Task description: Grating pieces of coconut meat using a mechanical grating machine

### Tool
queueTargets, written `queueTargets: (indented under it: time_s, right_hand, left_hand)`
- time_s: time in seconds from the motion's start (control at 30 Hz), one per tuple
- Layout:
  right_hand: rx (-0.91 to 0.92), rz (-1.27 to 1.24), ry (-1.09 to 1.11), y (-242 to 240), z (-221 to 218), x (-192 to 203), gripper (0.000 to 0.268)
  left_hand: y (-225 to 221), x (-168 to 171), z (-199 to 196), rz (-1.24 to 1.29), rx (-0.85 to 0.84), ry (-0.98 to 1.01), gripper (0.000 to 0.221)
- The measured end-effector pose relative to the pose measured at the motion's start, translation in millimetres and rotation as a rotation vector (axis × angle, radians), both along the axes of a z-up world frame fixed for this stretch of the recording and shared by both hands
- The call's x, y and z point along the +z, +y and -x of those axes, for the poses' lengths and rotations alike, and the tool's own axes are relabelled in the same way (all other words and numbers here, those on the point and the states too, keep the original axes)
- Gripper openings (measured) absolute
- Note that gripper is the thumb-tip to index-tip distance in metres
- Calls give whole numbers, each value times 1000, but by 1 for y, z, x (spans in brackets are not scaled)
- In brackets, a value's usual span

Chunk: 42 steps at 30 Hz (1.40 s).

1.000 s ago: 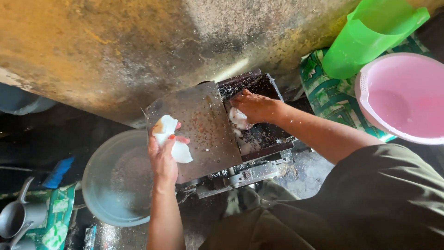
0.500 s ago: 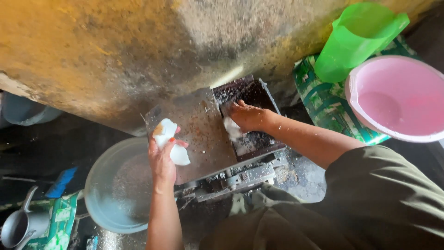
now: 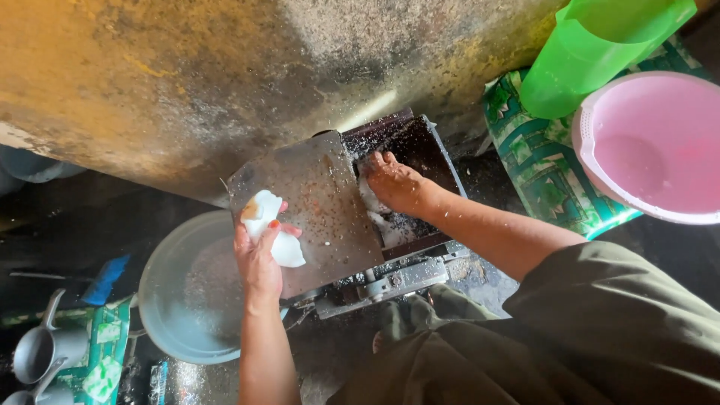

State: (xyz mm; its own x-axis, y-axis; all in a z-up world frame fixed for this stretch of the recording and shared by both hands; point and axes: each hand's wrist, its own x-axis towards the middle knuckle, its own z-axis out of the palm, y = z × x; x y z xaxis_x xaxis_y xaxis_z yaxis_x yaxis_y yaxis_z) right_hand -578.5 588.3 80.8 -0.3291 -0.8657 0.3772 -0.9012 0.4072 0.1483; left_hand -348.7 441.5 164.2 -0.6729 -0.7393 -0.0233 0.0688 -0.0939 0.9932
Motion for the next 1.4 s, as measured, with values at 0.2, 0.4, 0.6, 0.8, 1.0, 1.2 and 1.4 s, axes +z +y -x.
queueTargets:
  time_s: [0.2, 0.4, 0.6, 0.8, 1.0, 1.2, 1.4]
  right_hand:
    - [-149, -144, -55, 13, -25, -4, 35]
    - [-7, -382, -158, 12, 23, 12, 63]
    - [276, -416, -483, 32, 17, 38, 73]
    - [74, -390, -190, 38, -14, 17, 54]
    - [13, -305, -180, 33, -14, -6, 58]
    - [50, -293, -191, 37, 3, -9, 77]
    - [-1, -386, -245, 30, -23, -14, 46]
  left_hand:
    - [4, 8, -3, 74, -6, -41, 39]
    - [9, 15, -6, 78, -3, -80, 39]
    - [5, 10, -5, 87, -6, -81, 38]
    - [4, 12, -3, 41, 19, -55, 38]
    - [4, 9, -3, 88, 9, -43, 39]
    - [7, 15, -5, 102, 7, -83, 37]
    - [5, 11, -2, 95, 12, -46, 38]
